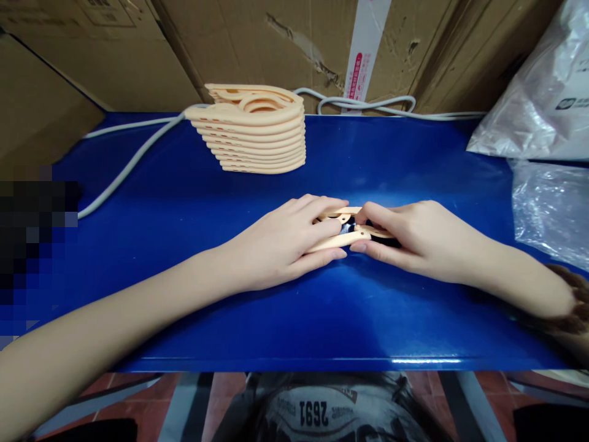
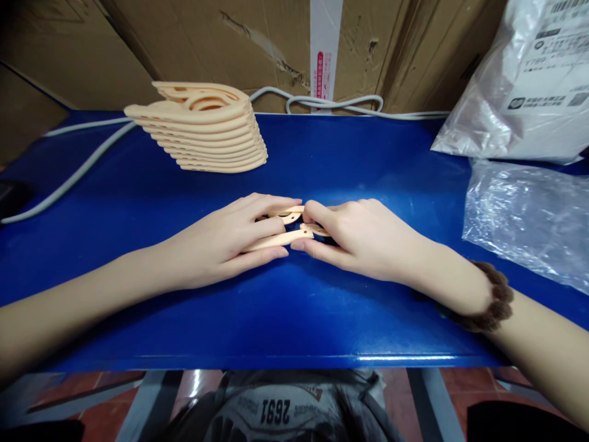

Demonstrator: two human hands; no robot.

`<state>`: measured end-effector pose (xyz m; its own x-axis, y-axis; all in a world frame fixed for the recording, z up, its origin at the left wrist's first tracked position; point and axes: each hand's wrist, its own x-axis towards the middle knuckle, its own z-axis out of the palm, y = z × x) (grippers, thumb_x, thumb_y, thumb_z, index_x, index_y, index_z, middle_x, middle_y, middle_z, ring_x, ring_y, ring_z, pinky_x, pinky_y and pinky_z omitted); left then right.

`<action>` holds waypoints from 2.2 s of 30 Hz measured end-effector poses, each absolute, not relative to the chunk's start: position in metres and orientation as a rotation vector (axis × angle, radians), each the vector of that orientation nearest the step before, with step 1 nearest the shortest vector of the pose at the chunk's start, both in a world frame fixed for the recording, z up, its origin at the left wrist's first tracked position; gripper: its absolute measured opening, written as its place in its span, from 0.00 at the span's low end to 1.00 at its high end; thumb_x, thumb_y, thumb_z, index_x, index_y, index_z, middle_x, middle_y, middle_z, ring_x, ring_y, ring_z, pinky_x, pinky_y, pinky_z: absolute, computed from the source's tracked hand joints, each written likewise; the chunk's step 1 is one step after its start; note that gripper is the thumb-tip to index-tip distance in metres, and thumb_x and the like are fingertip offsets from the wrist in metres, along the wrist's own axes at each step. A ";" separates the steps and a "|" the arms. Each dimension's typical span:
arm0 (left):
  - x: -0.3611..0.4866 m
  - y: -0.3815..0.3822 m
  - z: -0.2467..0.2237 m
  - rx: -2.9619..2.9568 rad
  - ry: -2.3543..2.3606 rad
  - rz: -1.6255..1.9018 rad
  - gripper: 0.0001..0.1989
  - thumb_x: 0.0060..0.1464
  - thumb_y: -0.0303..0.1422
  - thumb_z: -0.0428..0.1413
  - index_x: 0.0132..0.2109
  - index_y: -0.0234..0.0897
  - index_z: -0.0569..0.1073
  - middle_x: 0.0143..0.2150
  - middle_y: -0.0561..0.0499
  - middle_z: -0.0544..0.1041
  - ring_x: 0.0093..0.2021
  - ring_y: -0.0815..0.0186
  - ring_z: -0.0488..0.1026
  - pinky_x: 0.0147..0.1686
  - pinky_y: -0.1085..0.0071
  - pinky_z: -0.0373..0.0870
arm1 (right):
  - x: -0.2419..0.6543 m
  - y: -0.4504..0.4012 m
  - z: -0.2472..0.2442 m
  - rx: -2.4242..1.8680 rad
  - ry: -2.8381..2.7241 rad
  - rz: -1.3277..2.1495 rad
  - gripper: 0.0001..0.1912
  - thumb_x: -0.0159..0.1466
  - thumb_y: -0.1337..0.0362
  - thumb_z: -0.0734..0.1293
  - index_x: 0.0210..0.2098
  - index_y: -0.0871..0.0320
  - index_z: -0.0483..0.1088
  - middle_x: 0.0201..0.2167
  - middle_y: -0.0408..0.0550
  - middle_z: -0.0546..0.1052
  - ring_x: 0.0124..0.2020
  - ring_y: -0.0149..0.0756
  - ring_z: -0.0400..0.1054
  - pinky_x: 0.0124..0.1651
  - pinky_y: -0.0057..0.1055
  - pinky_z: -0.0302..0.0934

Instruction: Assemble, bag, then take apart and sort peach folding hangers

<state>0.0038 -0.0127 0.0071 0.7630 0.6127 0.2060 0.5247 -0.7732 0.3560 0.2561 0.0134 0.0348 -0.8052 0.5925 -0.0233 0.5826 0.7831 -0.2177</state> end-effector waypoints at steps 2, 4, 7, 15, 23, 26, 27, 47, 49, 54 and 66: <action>0.004 -0.012 0.007 2.689 0.889 0.450 0.20 0.73 0.41 0.47 0.60 0.33 0.74 0.69 0.37 0.67 0.66 0.50 0.66 0.64 0.51 0.66 | 0.256 0.014 0.035 -0.953 -2.919 0.334 0.19 0.75 0.48 0.54 0.38 0.55 0.63 0.29 0.47 0.79 0.24 0.36 0.69 0.28 0.30 0.47; 0.004 -0.012 0.008 2.684 0.888 0.444 0.20 0.73 0.41 0.47 0.60 0.34 0.74 0.69 0.37 0.67 0.66 0.50 0.66 0.64 0.51 0.65 | 0.257 0.014 0.034 -0.939 -2.912 0.344 0.20 0.76 0.49 0.54 0.40 0.56 0.66 0.31 0.47 0.80 0.25 0.36 0.70 0.28 0.30 0.48; 0.004 -0.011 0.010 2.629 0.872 0.436 0.19 0.73 0.41 0.47 0.57 0.35 0.75 0.69 0.38 0.66 0.66 0.50 0.66 0.64 0.51 0.65 | 0.257 0.014 0.034 -0.935 -2.901 0.367 0.23 0.77 0.48 0.52 0.43 0.57 0.69 0.34 0.49 0.81 0.27 0.36 0.72 0.29 0.30 0.50; 0.004 -0.012 0.012 2.547 0.875 0.438 0.17 0.73 0.40 0.47 0.55 0.36 0.75 0.70 0.38 0.65 0.65 0.51 0.66 0.64 0.50 0.64 | 0.257 0.016 0.035 -0.997 -2.893 0.418 0.29 0.76 0.43 0.49 0.42 0.57 0.71 0.26 0.47 0.77 0.22 0.35 0.68 0.28 0.30 0.48; 0.004 -0.012 0.010 2.554 0.872 0.448 0.18 0.74 0.40 0.46 0.58 0.36 0.74 0.70 0.39 0.64 0.66 0.52 0.65 0.65 0.52 0.63 | 0.257 0.014 0.036 -1.058 -2.890 0.442 0.30 0.77 0.44 0.49 0.44 0.58 0.73 0.26 0.48 0.78 0.23 0.36 0.70 0.28 0.29 0.49; 0.004 -0.011 0.010 2.558 0.866 0.448 0.19 0.74 0.40 0.46 0.61 0.36 0.73 0.70 0.39 0.64 0.66 0.52 0.64 0.65 0.52 0.63 | 0.256 0.013 0.035 -1.052 -2.922 0.325 0.30 0.77 0.44 0.48 0.42 0.58 0.72 0.28 0.49 0.80 0.23 0.36 0.70 0.28 0.30 0.47; 0.004 -0.011 0.010 2.558 0.866 0.449 0.19 0.74 0.40 0.46 0.61 0.36 0.73 0.71 0.39 0.64 0.66 0.52 0.64 0.65 0.52 0.63 | 0.256 0.012 0.035 -1.054 -2.931 0.272 0.31 0.77 0.44 0.47 0.41 0.58 0.72 0.29 0.49 0.80 0.23 0.35 0.69 0.28 0.30 0.46; 0.005 -0.011 0.013 2.522 0.863 0.477 0.18 0.74 0.40 0.46 0.57 0.36 0.75 0.70 0.41 0.65 0.67 0.54 0.65 0.66 0.53 0.63 | 0.256 0.006 0.033 -0.971 -2.976 -0.319 0.36 0.77 0.47 0.40 0.44 0.58 0.73 0.27 0.48 0.76 0.24 0.36 0.67 0.27 0.33 0.41; 0.005 -0.011 0.013 2.526 0.861 0.487 0.18 0.74 0.40 0.46 0.57 0.36 0.75 0.70 0.41 0.66 0.67 0.54 0.65 0.66 0.53 0.63 | 0.256 0.006 0.034 -0.956 -2.964 -0.339 0.35 0.78 0.47 0.41 0.43 0.58 0.73 0.26 0.48 0.76 0.24 0.37 0.68 0.27 0.32 0.42; 0.004 -0.011 0.013 2.526 0.870 0.473 0.18 0.74 0.40 0.45 0.57 0.38 0.75 0.70 0.42 0.66 0.66 0.54 0.66 0.66 0.53 0.64 | 0.256 0.005 0.035 -0.936 -2.933 -0.355 0.34 0.78 0.48 0.42 0.39 0.57 0.72 0.25 0.47 0.75 0.26 0.36 0.69 0.27 0.32 0.43; 0.004 -0.011 0.013 2.531 0.866 0.450 0.18 0.74 0.40 0.45 0.56 0.37 0.75 0.70 0.42 0.66 0.65 0.52 0.66 0.65 0.51 0.63 | 0.256 0.004 0.035 -0.905 -2.921 -0.368 0.33 0.78 0.48 0.44 0.36 0.58 0.71 0.26 0.48 0.76 0.28 0.36 0.72 0.28 0.32 0.45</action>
